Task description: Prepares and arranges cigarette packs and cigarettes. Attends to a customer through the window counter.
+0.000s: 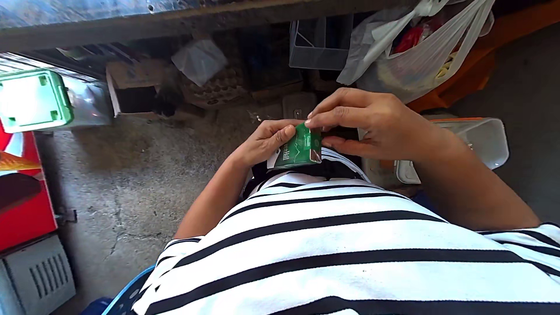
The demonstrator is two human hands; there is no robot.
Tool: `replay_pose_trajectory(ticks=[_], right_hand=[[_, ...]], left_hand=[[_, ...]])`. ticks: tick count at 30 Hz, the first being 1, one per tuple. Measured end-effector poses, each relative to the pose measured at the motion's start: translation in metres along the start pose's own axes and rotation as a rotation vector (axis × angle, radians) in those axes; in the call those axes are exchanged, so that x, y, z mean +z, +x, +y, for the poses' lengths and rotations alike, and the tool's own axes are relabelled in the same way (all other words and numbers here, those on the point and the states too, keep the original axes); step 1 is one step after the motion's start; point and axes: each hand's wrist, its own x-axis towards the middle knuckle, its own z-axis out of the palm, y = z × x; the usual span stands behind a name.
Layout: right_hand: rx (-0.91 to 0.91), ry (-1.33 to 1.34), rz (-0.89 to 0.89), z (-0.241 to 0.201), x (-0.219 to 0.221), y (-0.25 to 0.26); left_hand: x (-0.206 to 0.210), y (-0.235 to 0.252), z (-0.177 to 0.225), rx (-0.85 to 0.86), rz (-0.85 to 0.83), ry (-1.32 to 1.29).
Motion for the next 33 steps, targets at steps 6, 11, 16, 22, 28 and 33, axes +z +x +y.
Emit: replay_pose_trajectory(ticks=[6,11,16,22,28,33], right_hand=[[0.062,0.139,-0.035,0.005,0.015,-0.014],[0.123,0.173,0.111,0.012,0.036,-0.019],[0.257,0.257,0.311,0.008,0.051,-0.021],[0.314,0.308,0.472,0.000,0.053,-0.027],[0.311,0.105,0.534,-0.005,0.053,-0.027],[0.279,-0.099,0.596,-0.008,0.059,-0.026]], left_hand=[[0.011,-0.003,-0.016,-0.030,-0.023,0.007],[0.009,0.000,-0.009,0.015,0.006,0.170],[0.026,-0.001,0.012,0.100,0.182,0.655],[0.021,0.010,0.017,0.329,0.250,0.932],[0.012,0.014,0.019,0.407,0.202,1.123],[0.012,0.019,0.016,0.483,0.254,1.272]])
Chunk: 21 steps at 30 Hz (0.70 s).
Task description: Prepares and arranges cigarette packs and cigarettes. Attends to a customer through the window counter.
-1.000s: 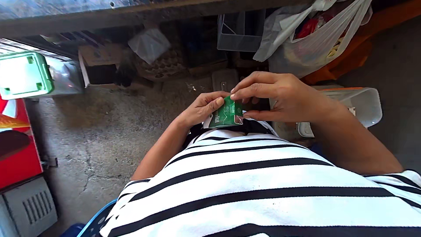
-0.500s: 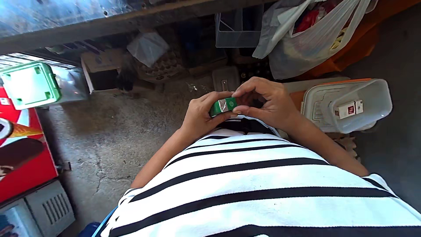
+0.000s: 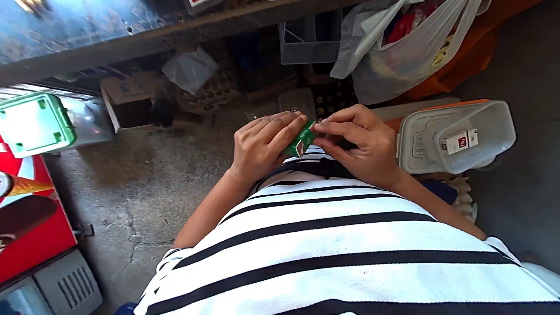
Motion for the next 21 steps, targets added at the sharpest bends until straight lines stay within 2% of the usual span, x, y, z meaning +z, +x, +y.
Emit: replay_pose_trajectory(ticks=[6,15,21], right_hand=[[0.185,0.154,-0.056,0.0002,0.0004,-0.0021],[0.235,0.151,-0.116,0.0008,-0.0019,0.0033],[0.363,0.270,-0.221,0.0066,-0.0076,0.0074]], left_hand=[[0.0002,0.0006,-0.0039,0.084,0.020,0.078],[-0.0047,0.0028,-0.0069,0.153,-0.016,0.104],[-0.0063,0.0038,-0.0053,0.200,-0.045,0.095]])
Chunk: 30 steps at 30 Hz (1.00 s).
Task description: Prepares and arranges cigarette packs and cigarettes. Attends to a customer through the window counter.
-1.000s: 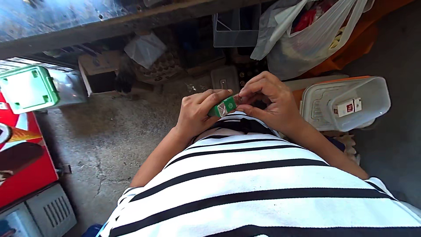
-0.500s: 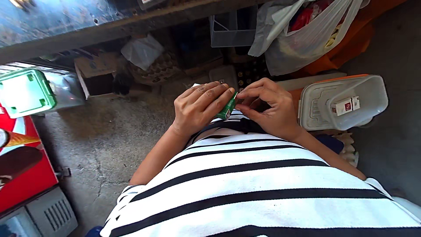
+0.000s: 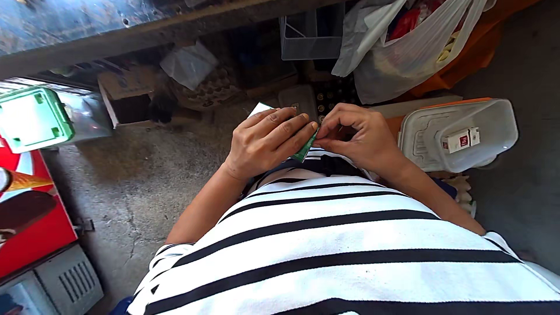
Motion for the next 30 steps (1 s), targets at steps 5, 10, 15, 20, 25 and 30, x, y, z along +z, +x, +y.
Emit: replay_pose_trajectory(ticks=[5,10,15,20,25,30], right_hand=[[-0.030,0.014,-0.040,0.003,0.000,-0.001],[-0.087,-0.013,-0.027,0.006,0.005,-0.004],[-0.185,-0.036,0.065,0.006,0.010,-0.010],[-0.289,-0.125,0.093,0.006,0.010,-0.013],[-0.348,-0.292,0.039,0.007,0.005,-0.012],[-0.376,-0.374,-0.022,0.008,0.003,-0.011]], left_hand=[[0.000,-0.003,0.001,-0.002,-0.022,-0.020],[-0.001,-0.006,0.000,-0.027,-0.024,-0.072],[-0.004,-0.005,0.002,-0.027,-0.024,-0.071],[-0.006,-0.003,0.003,-0.033,-0.046,-0.063],[-0.006,-0.004,0.005,-0.026,-0.092,-0.095],[-0.006,-0.005,0.006,-0.018,-0.122,-0.102]])
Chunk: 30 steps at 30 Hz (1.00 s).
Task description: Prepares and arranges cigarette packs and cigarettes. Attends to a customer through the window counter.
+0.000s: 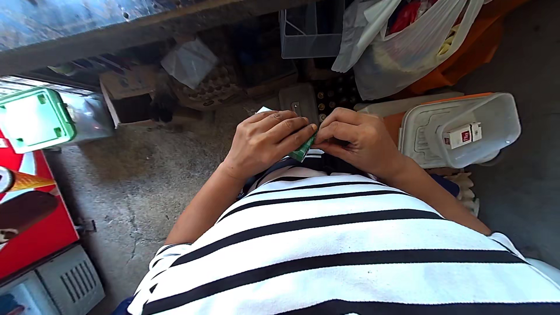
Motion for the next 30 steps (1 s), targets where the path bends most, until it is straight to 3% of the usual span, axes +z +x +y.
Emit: replay_pose_trajectory(ticks=[6,11,19,25,30], right_hand=[[0.087,0.035,0.159,-0.008,0.010,-0.004],[0.236,0.185,0.128,-0.010,0.015,-0.006],[0.176,0.214,0.103,-0.008,0.015,-0.003],[0.205,0.190,0.420,-0.019,0.031,-0.010],[0.355,0.194,0.395,-0.019,0.026,-0.019]], left_hand=[[-0.001,-0.001,0.000,-0.045,0.054,0.009],[0.000,-0.005,0.004,-0.044,0.041,0.067],[0.004,-0.008,0.003,-0.047,0.070,0.073],[0.010,-0.006,0.009,-0.096,0.103,0.132],[0.017,0.007,0.007,-0.031,0.028,0.191]])
